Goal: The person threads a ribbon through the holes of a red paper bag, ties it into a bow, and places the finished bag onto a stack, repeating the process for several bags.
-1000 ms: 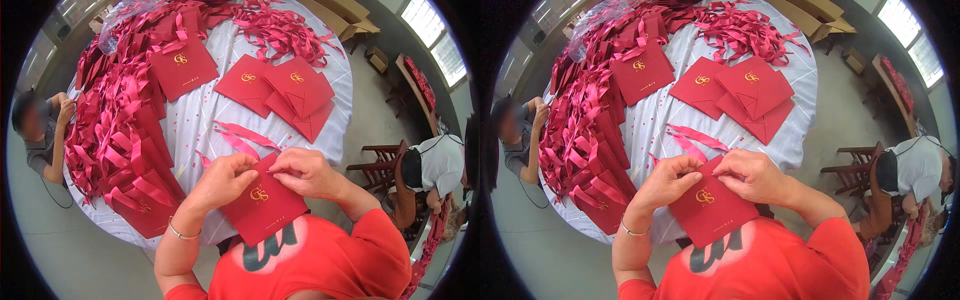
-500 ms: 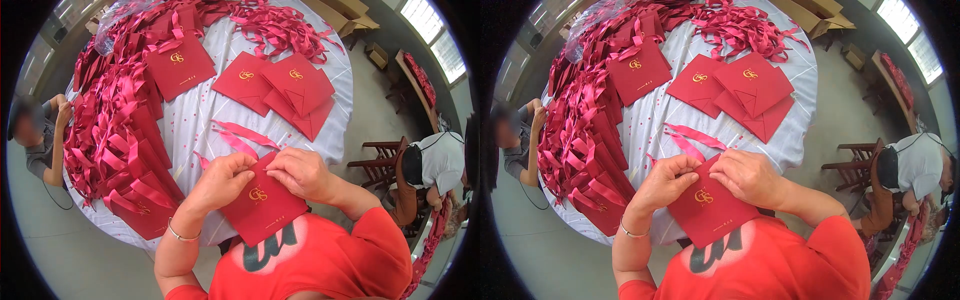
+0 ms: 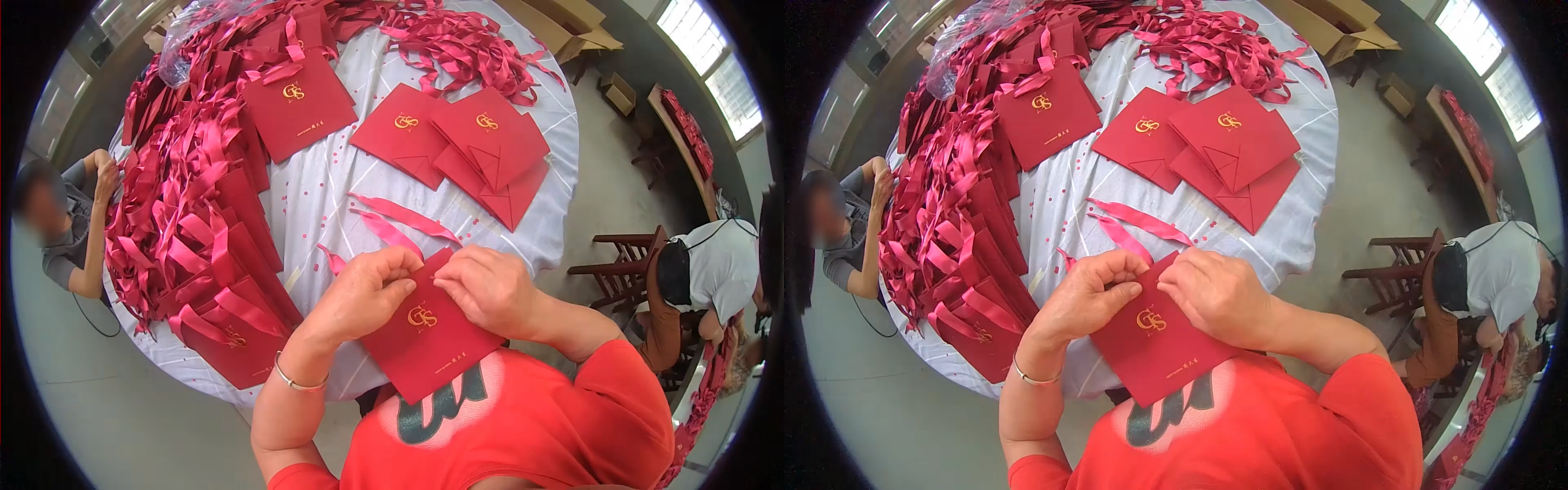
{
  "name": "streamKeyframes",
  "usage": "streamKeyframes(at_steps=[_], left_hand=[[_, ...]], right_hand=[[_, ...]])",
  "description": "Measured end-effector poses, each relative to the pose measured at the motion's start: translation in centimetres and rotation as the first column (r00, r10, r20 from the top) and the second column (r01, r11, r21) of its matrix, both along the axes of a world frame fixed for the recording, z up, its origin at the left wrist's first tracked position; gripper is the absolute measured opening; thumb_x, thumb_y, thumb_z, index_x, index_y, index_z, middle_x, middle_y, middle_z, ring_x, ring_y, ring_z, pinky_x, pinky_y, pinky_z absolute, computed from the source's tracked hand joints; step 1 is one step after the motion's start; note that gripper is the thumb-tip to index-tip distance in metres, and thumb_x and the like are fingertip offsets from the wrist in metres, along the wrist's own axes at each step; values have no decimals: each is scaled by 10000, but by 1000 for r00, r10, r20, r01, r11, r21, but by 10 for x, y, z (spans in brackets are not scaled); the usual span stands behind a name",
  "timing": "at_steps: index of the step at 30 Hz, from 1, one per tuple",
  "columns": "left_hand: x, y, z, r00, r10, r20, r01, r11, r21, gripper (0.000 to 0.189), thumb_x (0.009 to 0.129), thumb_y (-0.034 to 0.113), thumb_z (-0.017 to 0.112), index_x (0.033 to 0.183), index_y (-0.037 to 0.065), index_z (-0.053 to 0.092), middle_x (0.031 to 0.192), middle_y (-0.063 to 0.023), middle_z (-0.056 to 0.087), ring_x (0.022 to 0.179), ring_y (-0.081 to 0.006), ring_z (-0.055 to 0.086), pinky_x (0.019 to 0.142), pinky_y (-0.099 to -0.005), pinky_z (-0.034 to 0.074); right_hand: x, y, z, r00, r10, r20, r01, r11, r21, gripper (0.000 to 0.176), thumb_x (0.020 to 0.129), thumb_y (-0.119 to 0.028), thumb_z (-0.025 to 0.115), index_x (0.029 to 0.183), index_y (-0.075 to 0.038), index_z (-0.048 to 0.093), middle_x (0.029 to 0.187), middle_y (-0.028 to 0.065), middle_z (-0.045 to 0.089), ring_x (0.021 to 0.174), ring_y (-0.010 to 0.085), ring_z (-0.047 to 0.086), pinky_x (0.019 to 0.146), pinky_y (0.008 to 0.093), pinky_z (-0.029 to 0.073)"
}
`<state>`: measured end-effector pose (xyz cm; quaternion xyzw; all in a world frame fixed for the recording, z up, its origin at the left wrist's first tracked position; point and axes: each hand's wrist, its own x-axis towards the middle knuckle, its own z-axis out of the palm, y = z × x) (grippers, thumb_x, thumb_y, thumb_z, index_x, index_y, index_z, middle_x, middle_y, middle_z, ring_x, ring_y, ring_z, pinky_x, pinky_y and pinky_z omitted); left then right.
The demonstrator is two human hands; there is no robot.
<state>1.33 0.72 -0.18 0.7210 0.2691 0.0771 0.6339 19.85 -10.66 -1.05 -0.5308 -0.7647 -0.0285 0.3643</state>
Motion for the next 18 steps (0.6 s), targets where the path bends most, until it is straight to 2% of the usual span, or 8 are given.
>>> streamKeyframes(at_steps=[4, 6, 7, 12, 15, 18], left_hand=[[-1, 1, -3, 1000, -5, 14, 6, 999, -48, 162, 914, -57, 562, 1068, -13, 587, 892, 34, 610, 831, -23, 546, 719, -194, 453], [-2, 3, -6, 1000, 15, 12, -12, 987, -161, 174, 899, -36, 565, 1071, -21, 586, 902, -28, 639, 872, -85, 581, 768, -248, 479], [-2, 3, -5, 1000, 18, 13, -16, 987, -161, 174, 899, -36, 565, 1071, -21, 586, 902, -28, 639, 872, -85, 581, 768, -248, 479], [-3, 3, -5, 994, 11, 105, 27, 937, -347, 294, 938, -50, 513, 1224, -20, 579, 1078, -46, 649, 1016, -90, 585, 893, -241, 474], [-3, 4, -3, 992, -3, 126, 54, 915, -399, 323, 944, -49, 502, 1260, -19, 565, 1135, -61, 652, 1042, -101, 591, 921, -250, 477], [-3, 5, 1, 993, -19, 120, 64, 924, -376, 352, 952, -75, 485, 1294, -20, 545, 1148, -45, 637, 1059, -87, 584, 934, -240, 475]], right_hand=[[2, -2, 6, 995, 81, -52, -83, 996, -37, 198, 721, -40, 779, 855, -49, 633, 782, 75, 625, 679, 236, 639, 571, 329, 515], [1, -5, 6, 992, 116, -42, -117, 993, -32, 179, 732, -58, 769, 845, -55, 631, 774, 60, 617, 678, 226, 632, 580, 334, 513], [1, -6, 5, 991, 120, -57, -121, 993, -11, 175, 722, -58, 778, 832, -64, 642, 777, 59, 626, 673, 223, 636, 581, 331, 516], [2, -5, 7, 983, 139, -120, -132, 989, 67, 217, 664, -26, 822, 822, -55, 675, 731, 68, 635, 592, 218, 619, 524, 304, 493], [1, -7, 9, 982, 136, -131, -127, 989, 72, 205, 662, -21, 821, 807, -58, 680, 710, 63, 628, 571, 212, 608, 513, 296, 481], [1, -6, 9, 982, 130, -135, -120, 990, 75, 217, 662, -21, 823, 821, -55, 680, 713, 69, 633, 575, 216, 613, 509, 298, 479]])
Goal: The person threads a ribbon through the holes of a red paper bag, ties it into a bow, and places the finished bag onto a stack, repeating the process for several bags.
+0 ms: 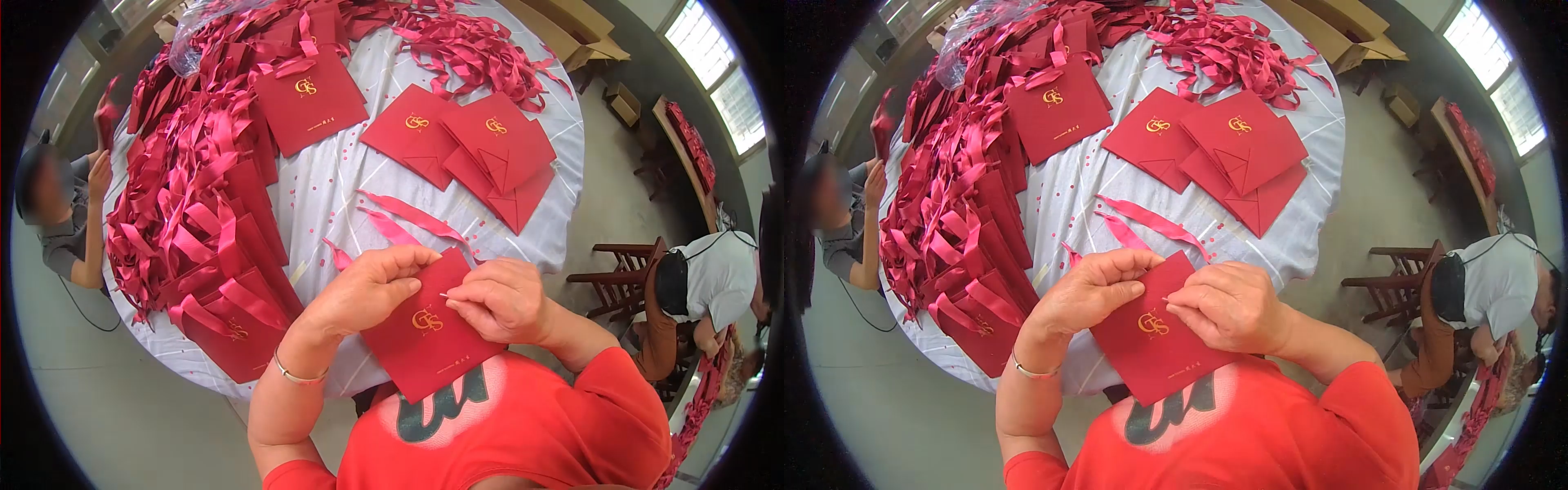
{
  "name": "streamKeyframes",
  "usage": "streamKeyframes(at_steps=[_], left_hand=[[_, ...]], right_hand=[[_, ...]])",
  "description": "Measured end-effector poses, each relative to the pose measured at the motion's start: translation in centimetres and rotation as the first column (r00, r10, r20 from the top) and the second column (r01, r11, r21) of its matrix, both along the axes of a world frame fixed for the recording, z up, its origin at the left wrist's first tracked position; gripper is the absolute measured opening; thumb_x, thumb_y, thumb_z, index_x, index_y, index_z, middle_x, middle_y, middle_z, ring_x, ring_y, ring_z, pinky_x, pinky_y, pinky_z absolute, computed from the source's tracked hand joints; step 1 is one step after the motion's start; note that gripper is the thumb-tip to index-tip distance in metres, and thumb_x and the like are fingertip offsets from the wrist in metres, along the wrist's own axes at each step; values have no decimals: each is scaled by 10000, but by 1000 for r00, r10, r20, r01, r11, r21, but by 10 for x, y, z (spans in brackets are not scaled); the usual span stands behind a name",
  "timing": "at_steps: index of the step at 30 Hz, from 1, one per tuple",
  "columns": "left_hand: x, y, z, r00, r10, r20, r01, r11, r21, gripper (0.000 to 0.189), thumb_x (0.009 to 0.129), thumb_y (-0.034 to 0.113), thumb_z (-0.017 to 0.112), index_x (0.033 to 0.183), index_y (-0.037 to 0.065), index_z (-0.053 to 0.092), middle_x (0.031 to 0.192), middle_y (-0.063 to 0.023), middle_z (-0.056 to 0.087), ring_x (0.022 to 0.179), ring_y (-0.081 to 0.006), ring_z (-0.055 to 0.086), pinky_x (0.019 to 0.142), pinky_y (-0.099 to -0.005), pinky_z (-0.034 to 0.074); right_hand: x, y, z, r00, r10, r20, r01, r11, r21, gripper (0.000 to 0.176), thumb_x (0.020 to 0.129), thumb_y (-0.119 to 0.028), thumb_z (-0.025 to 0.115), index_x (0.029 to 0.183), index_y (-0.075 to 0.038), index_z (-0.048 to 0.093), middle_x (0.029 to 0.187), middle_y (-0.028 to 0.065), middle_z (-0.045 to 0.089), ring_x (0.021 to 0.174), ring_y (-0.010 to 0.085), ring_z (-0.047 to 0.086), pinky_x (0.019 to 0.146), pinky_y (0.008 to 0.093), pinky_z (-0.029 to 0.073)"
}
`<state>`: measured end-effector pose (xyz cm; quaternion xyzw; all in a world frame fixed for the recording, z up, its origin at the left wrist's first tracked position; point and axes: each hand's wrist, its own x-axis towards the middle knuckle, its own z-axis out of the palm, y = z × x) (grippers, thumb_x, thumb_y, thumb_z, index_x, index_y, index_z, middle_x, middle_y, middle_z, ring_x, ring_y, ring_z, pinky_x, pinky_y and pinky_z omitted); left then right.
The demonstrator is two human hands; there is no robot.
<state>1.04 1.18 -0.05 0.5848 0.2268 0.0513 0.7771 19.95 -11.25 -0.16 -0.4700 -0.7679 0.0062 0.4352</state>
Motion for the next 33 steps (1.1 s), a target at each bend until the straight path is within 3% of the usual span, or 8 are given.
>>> streamKeyframes(at_steps=[6, 13, 15, 24, 27, 29, 31, 33], left_hand=[[0, -1, -3, 1000, -13, -4, 14, 997, 72, 355, 949, -76, 485, 1295, -23, 548, 1148, -42, 637, 1061, -86, 582, 932, -236, 472], [2, -6, 0, 999, 29, -42, -20, 978, 209, 325, 936, -67, 505, 1251, -32, 578, 1079, -41, 663, 1005, -76, 587, 879, -234, 487], [2, -7, -2, 997, 59, -52, -42, 963, 267, 327, 902, -42, 533, 1222, -50, 600, 1107, -129, 687, 1039, -166, 629, 919, -291, 487], [4, -11, 1, 998, 49, -33, -33, 929, 370, 285, 887, -39, 537, 1154, -59, 635, 1023, -147, 712, 984, -181, 661, 866, -308, 510], [4, -11, -4, 994, 101, -30, -90, 960, 266, 286, 873, -43, 538, 1138, -50, 644, 998, -147, 716, 952, -190, 672, 844, -312, 516], [1, -10, 1, 996, 93, -12, -86, 953, 291, 257, 887, -50, 539, 1122, -51, 641, 969, -101, 703, 927, -136, 641, 822, -280, 509], [-1, -13, 5, 997, 75, 1, -72, 950, 304, 228, 901, -58, 540, 1106, -52, 638, 940, -54, 690, 903, -83, 611, 801, -249, 501], [1, -16, 8, 994, 93, -51, -51, 843, 536, 197, 883, -39, 572, 1070, -55, 633, 910, -96, 692, 863, -83, 622, 742, -255, 506]], right_hand=[[1, 8, 2, 998, -60, -3, 59, 998, -24, 221, 673, -13, 813, 832, -50, 665, 727, 89, 645, 594, 233, 629, 513, 309, 486], [-3, 10, 4, 985, -94, 144, 98, 995, -25, 212, 694, -7, 784, 833, -39, 627, 759, 89, 631, 630, 246, 634, 523, 317, 498], [-6, 10, 5, 978, -108, 177, 111, 994, -10, 217, 696, -5, 781, 835, -37, 618, 764, 90, 625, 636, 248, 635, 523, 317, 499], [-16, 4, 12, 913, -112, 393, 180, 974, -141, 186, 731, -17, 744, 838, -42, 593, 761, 90, 586, 640, 246, 611, 542, 329, 494], [-14, 12, 10, 914, -82, 397, 165, 970, -180, 120, 795, -81, 692, 804, -31, 584, 767, 105, 574, 623, 246, 601, 527, 344, 484], [-5, 20, 18, 1000, -1, -7, -2, 932, -363, 147, 753, -75, 734, 810, -28, 608, 816, 107, 600, 639, 268, 612, 545, 353, 488], [1, 25, 20, 994, -35, -100, -19, 870, -492, 187, 713, -86, 779, 806, -30, 626, 840, 100, 615, 689, 265, 621, 592, 341, 492], [6, 34, 17, 982, 19, -186, -105, 879, -466, 192, 709, -97, 787, 797, -26, 632, 823, 96, 612, 722, 235, 611, 635, 319, 488]])
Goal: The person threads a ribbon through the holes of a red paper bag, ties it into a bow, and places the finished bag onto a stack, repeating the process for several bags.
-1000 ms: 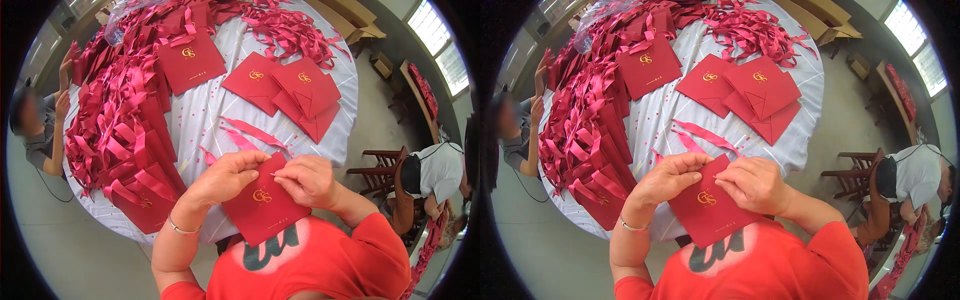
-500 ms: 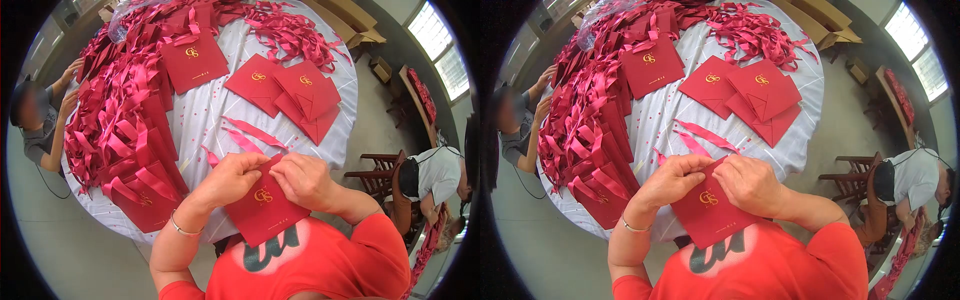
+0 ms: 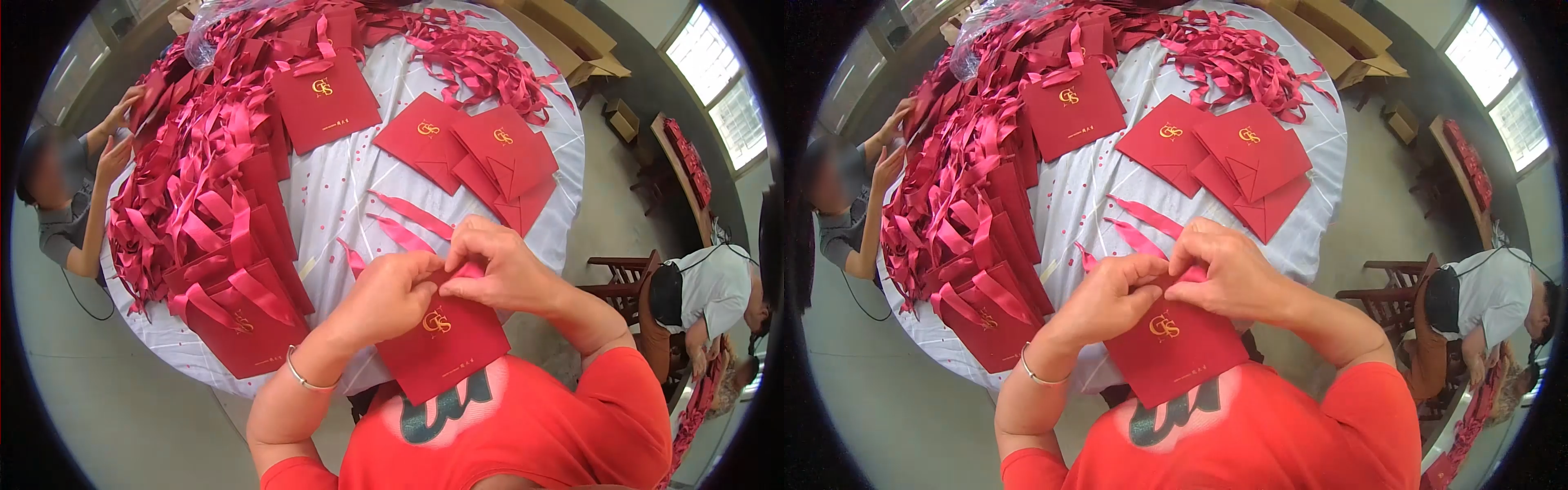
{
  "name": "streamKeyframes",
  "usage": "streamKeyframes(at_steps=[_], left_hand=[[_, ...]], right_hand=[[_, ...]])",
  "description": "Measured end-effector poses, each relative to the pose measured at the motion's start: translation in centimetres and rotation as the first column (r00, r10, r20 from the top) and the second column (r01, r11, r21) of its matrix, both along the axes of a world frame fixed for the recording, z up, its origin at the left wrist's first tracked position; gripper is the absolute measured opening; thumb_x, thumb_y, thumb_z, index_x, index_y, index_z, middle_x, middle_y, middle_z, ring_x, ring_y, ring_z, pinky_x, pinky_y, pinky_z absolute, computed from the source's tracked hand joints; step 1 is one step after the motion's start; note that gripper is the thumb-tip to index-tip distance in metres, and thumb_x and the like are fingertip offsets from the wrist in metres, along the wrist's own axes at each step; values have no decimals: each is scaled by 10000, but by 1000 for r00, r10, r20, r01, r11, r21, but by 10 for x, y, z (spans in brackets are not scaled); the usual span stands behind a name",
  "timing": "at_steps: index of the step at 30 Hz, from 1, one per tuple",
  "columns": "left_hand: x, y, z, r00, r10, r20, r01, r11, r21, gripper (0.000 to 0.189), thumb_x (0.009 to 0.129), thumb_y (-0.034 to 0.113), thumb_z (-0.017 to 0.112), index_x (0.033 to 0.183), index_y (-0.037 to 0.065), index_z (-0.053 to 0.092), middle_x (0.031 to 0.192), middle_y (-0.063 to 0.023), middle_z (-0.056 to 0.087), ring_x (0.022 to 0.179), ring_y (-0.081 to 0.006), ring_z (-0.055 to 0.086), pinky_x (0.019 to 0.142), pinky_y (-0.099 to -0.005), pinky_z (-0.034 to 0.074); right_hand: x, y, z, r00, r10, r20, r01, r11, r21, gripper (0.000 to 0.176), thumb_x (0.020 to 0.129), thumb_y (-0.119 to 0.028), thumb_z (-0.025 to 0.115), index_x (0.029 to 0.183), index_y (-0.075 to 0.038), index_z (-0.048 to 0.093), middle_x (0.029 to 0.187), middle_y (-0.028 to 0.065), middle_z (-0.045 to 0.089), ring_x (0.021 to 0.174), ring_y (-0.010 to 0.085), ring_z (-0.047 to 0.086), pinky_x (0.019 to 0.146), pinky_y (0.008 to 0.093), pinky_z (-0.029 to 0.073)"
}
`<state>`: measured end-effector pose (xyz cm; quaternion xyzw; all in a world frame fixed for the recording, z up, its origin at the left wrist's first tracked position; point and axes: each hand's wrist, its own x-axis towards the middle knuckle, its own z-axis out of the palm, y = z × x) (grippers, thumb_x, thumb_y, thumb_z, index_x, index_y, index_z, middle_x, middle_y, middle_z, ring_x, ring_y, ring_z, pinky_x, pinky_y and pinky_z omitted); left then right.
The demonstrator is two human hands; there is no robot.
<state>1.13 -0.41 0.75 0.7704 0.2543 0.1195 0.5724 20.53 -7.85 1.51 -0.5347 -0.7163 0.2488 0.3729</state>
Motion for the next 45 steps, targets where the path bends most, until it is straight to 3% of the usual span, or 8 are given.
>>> streamKeyframes(at_steps=[5, 8, 16, 21, 30, 37, 41, 45], left_hand=[[4, -16, -4, 985, 165, 47, -171, 970, 171, 176, 826, 21, 665, 990, -27, 626, 811, -116, 700, 736, -150, 681, 640, -306, 520], [5, -20, -2, 983, 183, 16, -176, 913, 369, 228, 802, 122, 713, 974, 0, 626, 817, -180, 694, 762, -352, 686, 645, -409, 532], [7, -34, -3, 969, 246, 20, -218, 816, 535, 224, 798, 121, 715, 942, 35, 566, 734, -159, 672, 673, -345, 672, 572, -450, 500], [10, -38, -9, 969, 232, 91, -239, 765, 598, 220, 793, 114, 713, 901, 46, 534, 657, -148, 631, 605, -345, 648, 522, -463, 477], [11, -46, -9, 954, 243, 175, -296, 666, 685, 201, 785, 103, 708, 858, 56, 526, 575, -146, 574, 524, -338, 605, 478, -459, 456], [8, -46, -7, 953, 266, 145, -295, 702, 648, 185, 793, 100, 697, 869, 53, 536, 609, -150, 603, 552, -334, 628, 497, -451, 473], [9, -37, -3, 948, 281, 150, -317, 868, 382, 185, 812, 105, 678, 937, 35, 562, 737, -153, 683, 688, -359, 673, 606, -460, 510], [12, -40, -10, 960, 231, 158, -275, 889, 366, 193, 825, 107, 660, 961, 19, 554, 771, -165, 683, 721, -373, 676, 625, -484, 514]], right_hand=[[16, 15, 24, 986, 64, -155, -119, 919, -376, 104, 829, -88, 705, 824, -5, 643, 831, 62, 617, 737, 154, 588, 649, 306, 465], [22, 35, 33, 963, 266, 46, -227, 890, -396, 227, 876, -199, 646, 826, 23, 649, 680, 106, 604, 625, 144, 570, 578, 309, 449], [15, 77, 42, 863, 478, 161, -178, 587, -790, 338, 881, -291, 647, 760, 25, 656, 657, 77, 624, 596, 148, 560, 553, 332, 447], [17, 102, 26, 740, 673, -15, -296, 304, -905, 389, 923, -345, 662, 753, 4, 670, 602, -17, 558, 568, 94, 498, 521, 311, 408], [18, 111, 3, 834, 461, -303, -289, -102, -952, 294, 881, -269, 715, 652, -98, 646, 553, -80, 434, 480, 48, 328, 457, 238, 249], [14, 97, 7, 892, 385, -235, -271, 41, -962, 224, 822, -196, 728, 647, -92, 635, 547, -80, 437, 482, 47, 346, 455, 240, 247], [13, 82, 12, 952, 283, -117, -197, 275, -941, 114, 804, -160, 718, 746, -64, 694, 596, -58, 532, 522, 41, 422, 477, 228, 295], [9, 93, 3, 993, 44, -106, -104, 738, -667, 162, 843, -165, 693, 842, -4, 709, 701, -15, 634, 629, 44, 529, 562, 237, 417]])
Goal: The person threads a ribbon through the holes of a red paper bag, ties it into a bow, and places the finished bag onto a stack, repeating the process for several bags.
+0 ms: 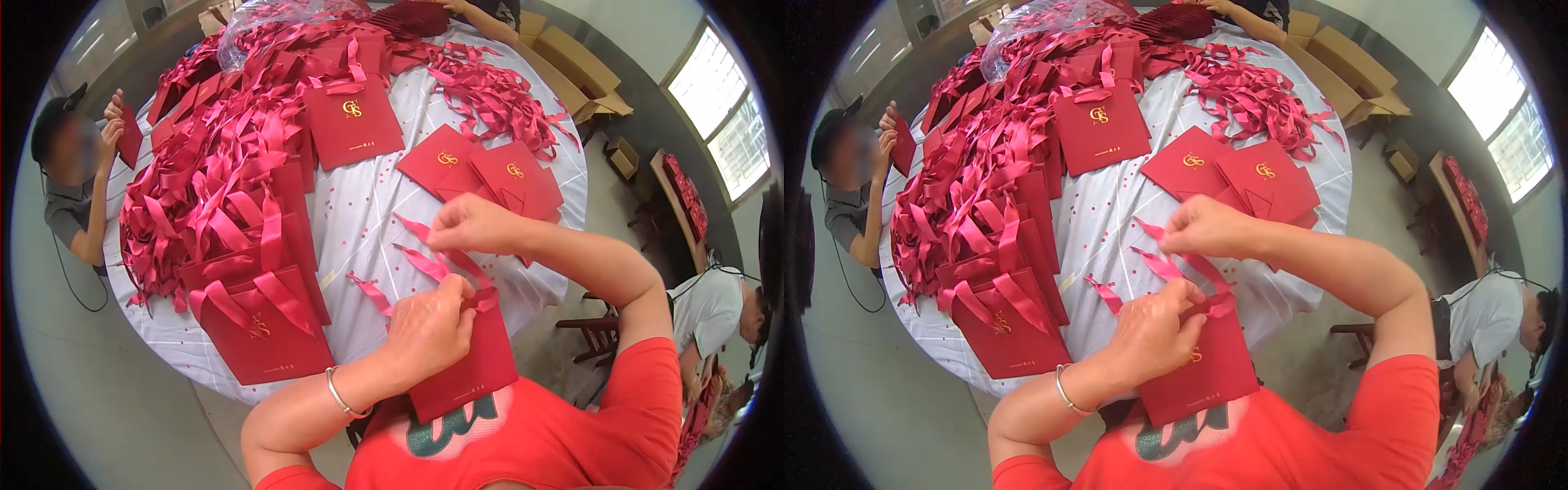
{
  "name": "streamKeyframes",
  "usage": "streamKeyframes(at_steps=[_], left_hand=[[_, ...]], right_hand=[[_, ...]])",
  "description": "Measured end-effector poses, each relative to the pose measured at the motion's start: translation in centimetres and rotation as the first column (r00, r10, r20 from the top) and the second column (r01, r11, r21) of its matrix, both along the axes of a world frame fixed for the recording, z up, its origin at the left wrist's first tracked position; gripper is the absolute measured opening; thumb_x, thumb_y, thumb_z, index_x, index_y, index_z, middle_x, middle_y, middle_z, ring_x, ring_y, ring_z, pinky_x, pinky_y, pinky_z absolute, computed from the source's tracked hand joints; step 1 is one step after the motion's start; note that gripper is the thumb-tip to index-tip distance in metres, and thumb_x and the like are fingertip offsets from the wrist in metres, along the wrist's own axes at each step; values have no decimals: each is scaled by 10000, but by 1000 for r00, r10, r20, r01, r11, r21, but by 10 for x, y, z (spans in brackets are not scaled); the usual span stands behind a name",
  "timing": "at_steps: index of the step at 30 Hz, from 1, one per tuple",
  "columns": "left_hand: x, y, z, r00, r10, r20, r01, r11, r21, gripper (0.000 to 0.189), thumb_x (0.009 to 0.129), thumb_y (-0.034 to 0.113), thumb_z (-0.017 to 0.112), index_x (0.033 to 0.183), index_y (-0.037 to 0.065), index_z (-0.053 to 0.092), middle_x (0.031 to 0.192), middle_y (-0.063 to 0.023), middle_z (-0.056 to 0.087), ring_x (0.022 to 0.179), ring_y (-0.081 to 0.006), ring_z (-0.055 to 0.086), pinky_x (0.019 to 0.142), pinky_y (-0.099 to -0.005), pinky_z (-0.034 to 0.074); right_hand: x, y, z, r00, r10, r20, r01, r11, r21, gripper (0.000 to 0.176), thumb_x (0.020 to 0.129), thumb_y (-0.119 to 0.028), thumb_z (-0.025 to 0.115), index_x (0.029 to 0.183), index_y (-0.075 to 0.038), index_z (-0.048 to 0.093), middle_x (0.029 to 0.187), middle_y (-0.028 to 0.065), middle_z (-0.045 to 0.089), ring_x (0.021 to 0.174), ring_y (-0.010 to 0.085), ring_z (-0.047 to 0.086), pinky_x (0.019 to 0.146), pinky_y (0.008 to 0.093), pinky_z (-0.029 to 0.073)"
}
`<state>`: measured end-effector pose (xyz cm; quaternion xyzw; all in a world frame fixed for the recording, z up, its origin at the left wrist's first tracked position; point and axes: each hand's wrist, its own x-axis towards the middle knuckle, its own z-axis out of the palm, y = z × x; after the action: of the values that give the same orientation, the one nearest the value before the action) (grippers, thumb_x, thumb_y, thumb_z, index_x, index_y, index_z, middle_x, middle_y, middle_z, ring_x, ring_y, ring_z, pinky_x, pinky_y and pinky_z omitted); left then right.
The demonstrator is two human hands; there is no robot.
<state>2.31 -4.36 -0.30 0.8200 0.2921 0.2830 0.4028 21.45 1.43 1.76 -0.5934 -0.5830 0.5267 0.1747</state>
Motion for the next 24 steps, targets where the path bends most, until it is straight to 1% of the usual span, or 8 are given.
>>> streamKeyframes(at_steps=[1, 3, 5, 12, 15, 18, 23, 24], left_hand=[[1, 0, 0, 1000, -1, -2, 1, 1000, -1, 185, 825, 104, 657, 955, 18, 558, 769, -167, 682, 714, -371, 676, 625, -481, 516], [2, -1, -1, 1000, 3, -6, -3, 1000, 2, 177, 825, 101, 655, 950, 17, 562, 766, -170, 681, 707, -369, 675, 625, -479, 517], [2, -3, -1, 1000, -15, -2, 15, 1000, 10, 165, 828, 109, 648, 939, 17, 567, 755, -174, 678, 686, -371, 672, 619, -482, 518], [0, -1, -1, 996, 19, -90, -18, 1000, 13, 219, 818, 144, 684, 981, 42, 578, 810, -139, 709, 742, -347, 689, 651, -467, 527], [0, -1, -3, 999, 33, -26, -31, 996, 87, 150, 835, 120, 637, 928, 24, 570, 674, -188, 651, 629, -376, 661, 578, -486, 515], [1, -2, -4, 1000, 18, -23, -15, 995, 98, 150, 836, 121, 638, 929, 27, 568, 656, -192, 643, 617, -376, 658, 570, -485, 514], [2, 0, -9, 1000, 15, -24, -13, 998, 66, 158, 838, 126, 640, 935, 26, 565, 673, -193, 649, 626, -380, 658, 583, -498, 509], [2, 0, -9, 1000, 18, -23, -17, 998, 64, 158, 838, 126, 640, 935, 26, 565, 673, -193, 649, 626, -380, 658, 583, -498, 509]], right_hand=[[-3, 5, -4, 1000, 6, -22, -3, 991, 133, 171, 856, -168, 680, 848, 1, 706, 704, -11, 640, 638, 46, 535, 575, 241, 431], [-11, 12, -10, 999, 26, 26, -29, 991, 132, 196, 870, -181, 669, 852, 12, 699, 700, -8, 636, 645, 50, 539, 584, 240, 437], [-17, 19, -16, 990, -24, 137, -25, 939, 344, 206, 867, -183, 674, 832, 19, 686, 683, -7, 613, 646, 46, 530, 581, 240, 433], [-2, 2, 19, 987, -33, 160, -3, 976, 217, 357, 910, -314, 673, 775, 16, 695, 594, -6, 569, 567, 48, 494, 510, 263, 413], [6, -11, 16, 946, 79, 315, -148, 968, 202, 412, 900, -335, 685, 713, 32, 703, 551, 51, 582, 525, 72, 529, 490, 298, 429], [-4, -14, 15, 906, 68, 419, -105, 992, 66, 408, 892, -313, 694, 697, 45, 696, 545, 67, 579, 491, 90, 532, 472, 308, 435], [-7, -12, 0, 977, -34, 211, 25, 999, 44, 279, 876, -208, 708, 730, 27, 672, 579, 27, 589, 504, 70, 523, 471, 254, 425], [-7, -10, -7, 989, -68, 135, 49, 989, 141, 254, 875, -194, 709, 742, 18, 669, 605, 17, 597, 541, 59, 531, 492, 243, 428]])
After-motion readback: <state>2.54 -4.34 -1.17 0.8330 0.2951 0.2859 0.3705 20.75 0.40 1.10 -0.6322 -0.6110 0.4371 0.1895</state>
